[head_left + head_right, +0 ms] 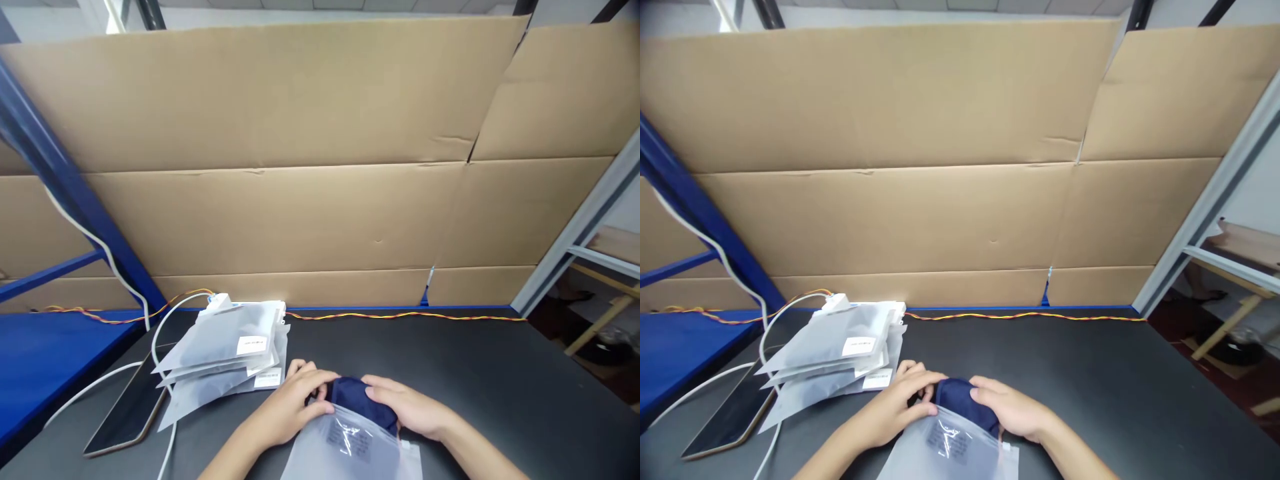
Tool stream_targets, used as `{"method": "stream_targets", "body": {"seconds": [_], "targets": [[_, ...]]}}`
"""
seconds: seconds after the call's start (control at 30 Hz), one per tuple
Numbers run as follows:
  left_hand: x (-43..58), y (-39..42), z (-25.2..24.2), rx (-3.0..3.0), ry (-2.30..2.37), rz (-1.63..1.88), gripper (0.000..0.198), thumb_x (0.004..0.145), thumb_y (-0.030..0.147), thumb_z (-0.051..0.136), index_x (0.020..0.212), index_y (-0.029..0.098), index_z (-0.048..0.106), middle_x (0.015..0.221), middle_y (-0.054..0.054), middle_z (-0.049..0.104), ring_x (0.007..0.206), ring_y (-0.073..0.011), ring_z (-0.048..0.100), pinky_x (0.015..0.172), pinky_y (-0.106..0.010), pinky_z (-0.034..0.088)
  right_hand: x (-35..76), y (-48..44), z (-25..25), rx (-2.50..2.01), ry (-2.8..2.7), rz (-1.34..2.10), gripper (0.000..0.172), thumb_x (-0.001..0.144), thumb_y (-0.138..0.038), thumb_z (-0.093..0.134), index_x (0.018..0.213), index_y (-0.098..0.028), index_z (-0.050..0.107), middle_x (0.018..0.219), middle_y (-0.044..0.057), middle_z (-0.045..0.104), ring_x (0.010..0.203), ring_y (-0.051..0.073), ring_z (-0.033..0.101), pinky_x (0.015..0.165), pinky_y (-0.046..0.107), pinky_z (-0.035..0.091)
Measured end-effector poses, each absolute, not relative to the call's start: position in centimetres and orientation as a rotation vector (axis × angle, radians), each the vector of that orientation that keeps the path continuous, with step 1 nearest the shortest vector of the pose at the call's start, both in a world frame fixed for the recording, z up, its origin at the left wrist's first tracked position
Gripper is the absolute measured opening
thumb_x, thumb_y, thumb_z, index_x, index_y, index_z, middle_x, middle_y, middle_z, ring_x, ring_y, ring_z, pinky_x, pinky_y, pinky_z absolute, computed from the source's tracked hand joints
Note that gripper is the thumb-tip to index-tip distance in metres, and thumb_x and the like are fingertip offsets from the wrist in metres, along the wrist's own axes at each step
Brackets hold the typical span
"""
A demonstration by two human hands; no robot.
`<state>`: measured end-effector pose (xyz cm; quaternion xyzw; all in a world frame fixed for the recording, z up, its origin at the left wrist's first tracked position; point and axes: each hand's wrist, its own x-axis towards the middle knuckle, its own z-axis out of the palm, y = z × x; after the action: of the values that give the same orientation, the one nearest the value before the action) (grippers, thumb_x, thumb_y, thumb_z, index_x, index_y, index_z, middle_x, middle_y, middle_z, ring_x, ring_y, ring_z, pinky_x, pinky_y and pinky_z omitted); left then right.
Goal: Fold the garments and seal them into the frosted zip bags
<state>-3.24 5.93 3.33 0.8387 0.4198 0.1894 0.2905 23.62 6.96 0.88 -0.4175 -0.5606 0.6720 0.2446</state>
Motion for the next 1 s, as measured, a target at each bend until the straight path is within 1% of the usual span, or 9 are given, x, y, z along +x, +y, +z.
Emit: {"method": "stream_targets", "body": {"seconds": [0.07, 0.2, 0.27, 0.4, 0.53, 0.67, 0.8, 0.87, 1.0], "targets": [[-3.3, 5.9, 3.9, 2.254, 1.12, 0.448, 0.019, 0.094, 0.038, 0.059, 0.11, 0.028, 0.065, 0.088, 0.0, 0.061, 0.092, -0.0211, 0.048, 0.089, -0.033, 0.035, 23.5, 7.0, 0.8, -1.11, -1.496, 1.895, 0.03, 0.085, -0.053, 0.062, 0.101, -0.027, 0.062, 0.075, -0.005, 0.057, 0.055, 0.009, 0.047, 0.043, 0.017, 0.032], [-3.7, 6.1, 4.5, 2.192, 1.143, 0.354, 0.025, 0.087, 0.047, 0.067, 0.102, 0.026, 0.067, 0.087, 0.001, 0.057, 0.091, -0.0211, 0.048, 0.085, -0.03, 0.037, 23.2, 7.1, 0.5, -1.026, -1.498, 1.846, 0.031, 0.084, -0.051, 0.066, 0.093, -0.027, 0.049, 0.079, -0.007, 0.053, 0.059, 0.007, 0.044, 0.043, 0.014, 0.028], [-4.0, 6.2, 4.3, 2.18, 1.126, 0.331, 0.023, 0.086, 0.045, 0.068, 0.098, 0.025, 0.066, 0.086, 0.002, 0.057, 0.091, -0.0199, 0.049, 0.085, -0.029, 0.037, 23.1, 7.1, 0.5, -1.057, -1.523, 1.841, 0.033, 0.083, -0.053, 0.066, 0.092, -0.026, 0.049, 0.078, -0.007, 0.052, 0.057, 0.007, 0.043, 0.042, 0.014, 0.027], [-4.0, 6.2, 4.0, 2.21, 1.113, 0.351, 0.016, 0.088, 0.039, 0.068, 0.087, 0.023, 0.064, 0.089, 0.002, 0.059, 0.092, -0.019, 0.051, 0.086, -0.029, 0.036, 23.1, 7.2, 0.9, -1.096, -1.662, 1.831, 0.034, 0.083, -0.055, 0.065, 0.086, -0.022, 0.056, 0.072, -0.005, 0.052, 0.054, 0.008, 0.041, 0.043, 0.016, 0.027], [-3.6, 5.9, 4.1, 2.194, 1.013, 0.407, 0.014, 0.089, 0.038, 0.068, 0.091, 0.024, 0.064, 0.114, 0.001, 0.062, 0.105, -0.0195, 0.051, 0.095, -0.03, 0.035, 23.3, 7.5, 1.2, -1.093, -1.771, 1.818, 0.034, 0.083, -0.054, 0.065, 0.079, -0.02, 0.061, 0.064, -0.005, 0.049, 0.052, 0.008, 0.038, 0.045, 0.018, 0.026], [-3.4, 5.8, 4.3, 2.192, 0.984, 0.367, 0.013, 0.093, 0.038, 0.063, 0.094, 0.025, 0.063, 0.097, 0.001, 0.064, 0.099, -0.0188, 0.053, 0.094, -0.03, 0.036, 23.4, 7.5, 1.1, -1.087, -1.917, 1.737, 0.028, 0.084, -0.046, 0.064, 0.075, -0.019, 0.065, 0.062, -0.005, 0.048, 0.055, 0.01, 0.041, 0.05, 0.021, 0.03], [-3.5, 5.8, 4.0, 2.166, 1.099, 0.354, 0.013, 0.093, 0.037, 0.062, 0.089, 0.024, 0.061, 0.091, 0.001, 0.058, 0.1, -0.0205, 0.047, 0.088, -0.028, 0.04, 22.9, 7.2, 0.8, -1.07, -1.854, 1.511, 0.008, 0.081, -0.026, 0.065, 0.082, -0.02, 0.06, 0.078, -0.003, 0.056, 0.074, 0.014, 0.052, 0.069, 0.024, 0.039], [-3.6, 5.9, 3.9, 2.148, 1.125, 0.368, 0.012, 0.093, 0.035, 0.061, 0.088, 0.024, 0.06, 0.089, 0.001, 0.058, 0.1, -0.0203, 0.046, 0.088, -0.028, 0.04, 22.6, 7.1, 0.7, -1.07, -1.797, 1.447, 0.009, 0.078, -0.021, 0.065, 0.082, -0.021, 0.056, 0.081, -0.003, 0.056, 0.08, 0.015, 0.053, 0.075, 0.025, 0.039], [-4.0, 6.0, 4.2, 2.069, 1.088, 0.344, 0.011, 0.091, 0.035, 0.064, 0.095, 0.025, 0.062, 0.088, 0.001, 0.063, 0.105, -0.0207, 0.045, 0.089, -0.028, 0.039, 22.2, 7.2, 0.8, -1.06, -1.829, 1.448, 0.009, 0.078, -0.02, 0.065, 0.076, -0.019, 0.057, 0.079, -0.003, 0.056, 0.079, 0.015, 0.053, 0.076, 0.026, 0.038]]}}
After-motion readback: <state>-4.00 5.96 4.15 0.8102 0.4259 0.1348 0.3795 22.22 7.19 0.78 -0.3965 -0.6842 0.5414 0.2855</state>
